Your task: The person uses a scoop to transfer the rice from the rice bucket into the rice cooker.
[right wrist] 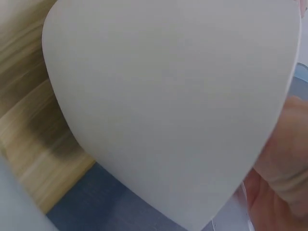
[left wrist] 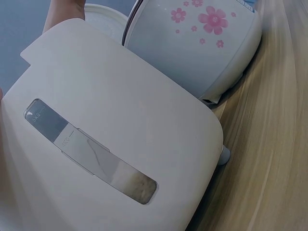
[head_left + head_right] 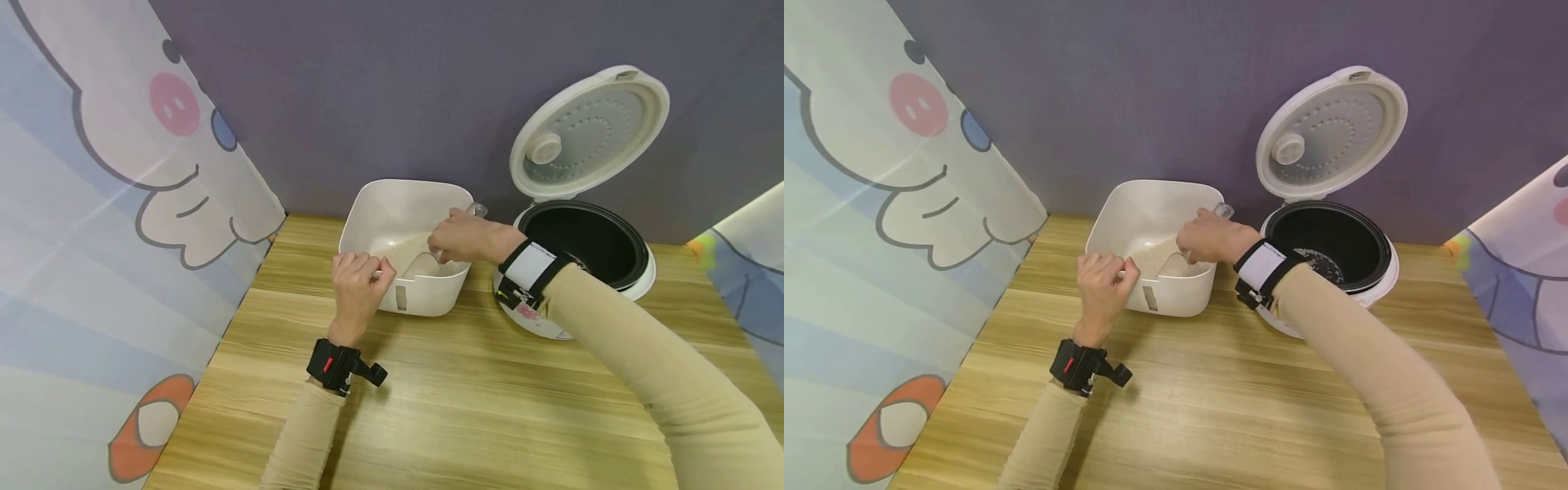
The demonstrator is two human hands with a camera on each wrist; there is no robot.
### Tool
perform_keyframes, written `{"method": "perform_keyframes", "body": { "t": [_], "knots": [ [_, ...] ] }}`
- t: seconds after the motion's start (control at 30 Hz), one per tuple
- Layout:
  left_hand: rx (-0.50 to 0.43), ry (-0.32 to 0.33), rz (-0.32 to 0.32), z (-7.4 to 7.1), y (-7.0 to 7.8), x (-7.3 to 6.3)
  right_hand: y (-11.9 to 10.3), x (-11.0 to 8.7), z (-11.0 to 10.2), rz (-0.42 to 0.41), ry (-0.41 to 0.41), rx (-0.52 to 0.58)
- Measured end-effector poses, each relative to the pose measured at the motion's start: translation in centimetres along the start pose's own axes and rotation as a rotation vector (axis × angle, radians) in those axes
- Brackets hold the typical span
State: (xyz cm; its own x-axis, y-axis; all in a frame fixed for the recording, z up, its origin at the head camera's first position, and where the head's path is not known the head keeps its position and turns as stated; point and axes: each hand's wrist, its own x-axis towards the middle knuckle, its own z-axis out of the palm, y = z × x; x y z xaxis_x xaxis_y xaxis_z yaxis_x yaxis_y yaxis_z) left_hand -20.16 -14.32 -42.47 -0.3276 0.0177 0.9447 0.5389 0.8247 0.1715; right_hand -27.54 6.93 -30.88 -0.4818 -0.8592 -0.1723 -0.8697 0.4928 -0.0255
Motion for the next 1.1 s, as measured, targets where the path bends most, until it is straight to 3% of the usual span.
{"method": "perform_keyframes", "body": {
  "t": [0.73,1.1],
  "knots": [
    [-0.011,-0.036,-0.036,-0.1,0.2,0.0,-1.7,1.0,1.5,0.058,0.049,0.018],
    [-0.006,-0.009,-0.003,0.0,0.0,-0.1,-2.1,1.4,1.6,0.102,0.116,0.062]
  ]
}}
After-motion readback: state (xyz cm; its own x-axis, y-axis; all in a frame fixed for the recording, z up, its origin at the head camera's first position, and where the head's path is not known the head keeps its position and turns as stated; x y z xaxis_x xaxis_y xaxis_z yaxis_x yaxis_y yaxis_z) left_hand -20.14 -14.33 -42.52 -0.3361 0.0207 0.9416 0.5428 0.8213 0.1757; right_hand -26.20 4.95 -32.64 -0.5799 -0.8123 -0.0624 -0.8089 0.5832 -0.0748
